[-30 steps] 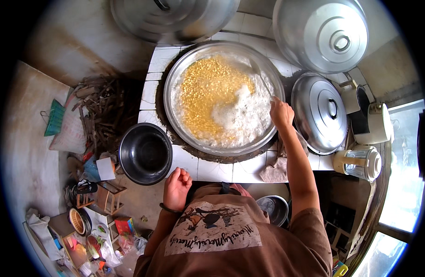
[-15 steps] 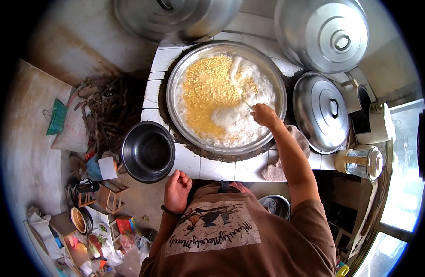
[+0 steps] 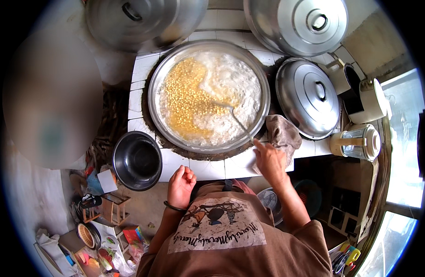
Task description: The person stirs a large pot of boiling yellow corn kernels on a stove using a metal ladle. After washing hands at a sink, the person walks outside to a patio area and hangs several clothes hangers on a metal drying rack.
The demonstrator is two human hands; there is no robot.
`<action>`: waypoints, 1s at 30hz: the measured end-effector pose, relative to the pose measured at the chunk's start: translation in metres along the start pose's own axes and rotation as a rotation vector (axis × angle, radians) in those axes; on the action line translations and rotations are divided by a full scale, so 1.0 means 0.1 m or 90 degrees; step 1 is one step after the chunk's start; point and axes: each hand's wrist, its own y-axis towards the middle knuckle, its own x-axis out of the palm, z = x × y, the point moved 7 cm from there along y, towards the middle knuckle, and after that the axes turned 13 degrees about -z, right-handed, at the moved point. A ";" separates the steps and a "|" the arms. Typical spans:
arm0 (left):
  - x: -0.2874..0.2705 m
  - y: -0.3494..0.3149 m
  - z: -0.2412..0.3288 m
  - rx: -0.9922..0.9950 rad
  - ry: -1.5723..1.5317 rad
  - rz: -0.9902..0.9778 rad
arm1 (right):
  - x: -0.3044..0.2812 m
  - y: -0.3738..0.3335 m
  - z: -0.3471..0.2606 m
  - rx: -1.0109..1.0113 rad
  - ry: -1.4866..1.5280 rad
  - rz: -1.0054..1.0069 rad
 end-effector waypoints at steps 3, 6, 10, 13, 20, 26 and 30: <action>0.13 0.04 -0.14 -0.031 0.016 -0.006 | 0.41 -0.16 0.15 0.001 0.027 -0.002; 0.16 0.07 -0.27 -0.038 0.034 -0.005 | 0.68 -0.24 0.17 0.004 0.051 -0.036; 0.25 0.07 -0.46 -0.106 0.075 -0.040 | 1.14 -0.38 0.07 -0.002 0.077 -0.084; 0.21 0.04 -0.55 -0.164 0.070 -0.069 | 1.30 -0.51 -0.09 0.008 0.094 -0.091; 0.06 0.07 -0.51 -0.290 0.110 -0.144 | 1.39 -0.80 -0.23 0.151 0.131 -0.029; -0.17 -0.06 -0.44 -0.387 0.106 -0.178 | 1.33 -1.52 -0.55 0.311 0.227 0.139; -0.32 -0.36 -0.55 -0.459 0.155 -0.201 | 1.49 -2.32 -0.86 0.391 0.295 0.179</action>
